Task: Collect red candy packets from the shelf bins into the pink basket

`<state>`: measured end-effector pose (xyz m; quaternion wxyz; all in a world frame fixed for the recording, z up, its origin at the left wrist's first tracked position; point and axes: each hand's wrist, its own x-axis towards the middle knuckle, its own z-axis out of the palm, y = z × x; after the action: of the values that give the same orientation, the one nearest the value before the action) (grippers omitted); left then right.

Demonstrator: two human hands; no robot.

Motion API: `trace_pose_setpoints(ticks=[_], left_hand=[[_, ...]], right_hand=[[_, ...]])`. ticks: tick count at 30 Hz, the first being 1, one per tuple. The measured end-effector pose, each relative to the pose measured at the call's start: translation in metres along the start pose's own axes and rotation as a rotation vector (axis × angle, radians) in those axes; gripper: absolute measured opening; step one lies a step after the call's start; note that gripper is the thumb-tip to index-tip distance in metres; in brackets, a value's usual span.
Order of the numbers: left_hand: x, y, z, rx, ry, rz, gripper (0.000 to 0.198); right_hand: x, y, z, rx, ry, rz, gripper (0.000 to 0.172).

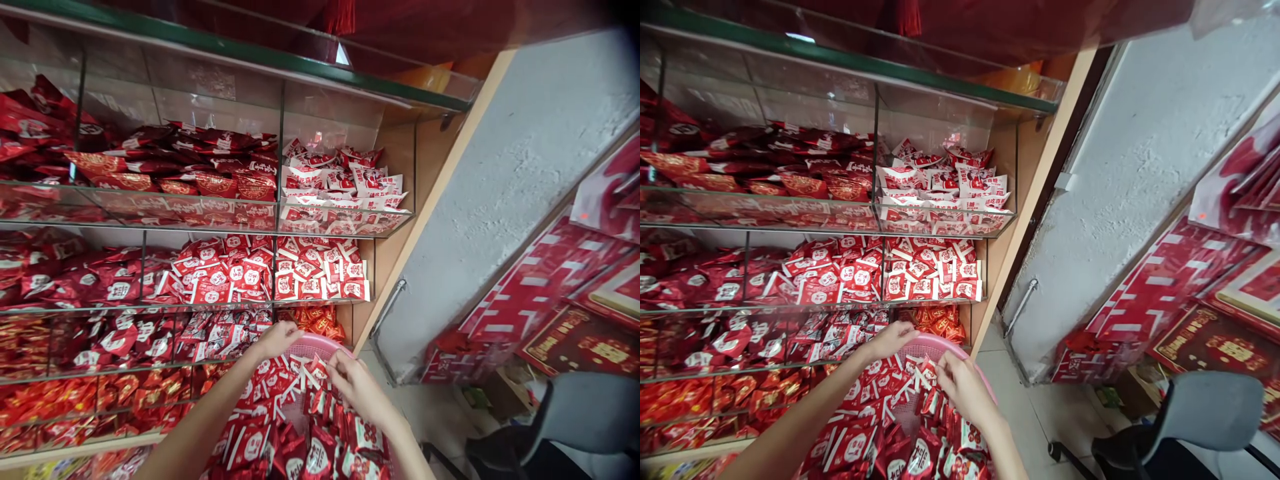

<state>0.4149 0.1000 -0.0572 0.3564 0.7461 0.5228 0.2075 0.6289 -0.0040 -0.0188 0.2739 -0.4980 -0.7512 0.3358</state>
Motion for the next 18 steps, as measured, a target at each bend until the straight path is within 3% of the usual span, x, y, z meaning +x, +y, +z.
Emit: trace_pose_setpoints(ticks=[6, 18], left_hand=[[0.000, 0.002, -0.001, 0.040, -0.002, 0.020, 0.046], [0.002, -0.005, 0.002, 0.114, 0.001, 0.002, 0.043]], right_hand=[[-0.002, -0.005, 0.017, -0.074, 0.010, -0.049, 0.011], [-0.004, 0.004, 0.052, -0.182, -0.118, -0.052, 0.015]])
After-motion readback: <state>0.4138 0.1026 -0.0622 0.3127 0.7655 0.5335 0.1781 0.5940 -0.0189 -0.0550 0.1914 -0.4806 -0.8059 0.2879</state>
